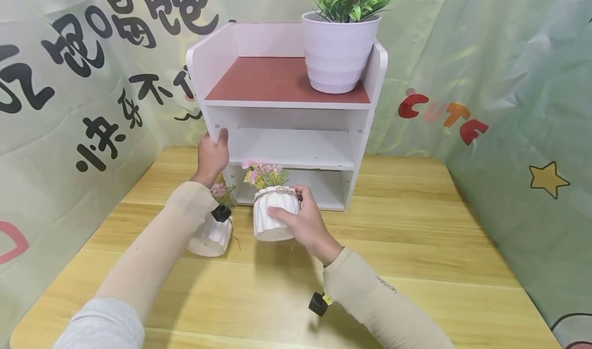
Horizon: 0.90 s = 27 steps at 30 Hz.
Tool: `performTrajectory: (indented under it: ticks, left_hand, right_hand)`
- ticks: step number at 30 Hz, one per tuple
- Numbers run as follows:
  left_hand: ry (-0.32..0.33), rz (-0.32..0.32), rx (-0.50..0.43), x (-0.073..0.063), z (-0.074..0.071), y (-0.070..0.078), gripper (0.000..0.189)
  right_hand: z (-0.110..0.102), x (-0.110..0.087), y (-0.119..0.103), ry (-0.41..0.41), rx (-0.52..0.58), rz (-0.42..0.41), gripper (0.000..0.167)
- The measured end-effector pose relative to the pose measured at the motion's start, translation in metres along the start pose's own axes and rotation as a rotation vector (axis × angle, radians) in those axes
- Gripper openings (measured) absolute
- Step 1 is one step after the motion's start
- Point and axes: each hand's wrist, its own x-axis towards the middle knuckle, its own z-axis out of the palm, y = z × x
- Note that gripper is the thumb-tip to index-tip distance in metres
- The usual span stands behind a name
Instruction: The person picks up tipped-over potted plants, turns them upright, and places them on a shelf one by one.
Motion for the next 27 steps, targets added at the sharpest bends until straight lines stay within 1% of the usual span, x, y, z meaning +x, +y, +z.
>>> performTrajectory:
  ticks: [8,19,27]
  left_hand:
    - [-0.002,-0.009,-0.004,-0.001,0.000,0.000,0.042]
    - [0.013,0.013,0.016,0.001,0.001,-0.002,0.044]
    - [0.013,0.008,0.012,0.000,0.001,-0.001,0.043]
  right_hand:
    - [0.000,0.000,-0.007,0.004,-0.013,-0.010,0.062]
    - [-0.003,0.001,-0.015,0.021,-0.037,-0.052,0.063]
    - [-0.005,0.000,-0.021,0.004,-0.034,-0.054,0.063]
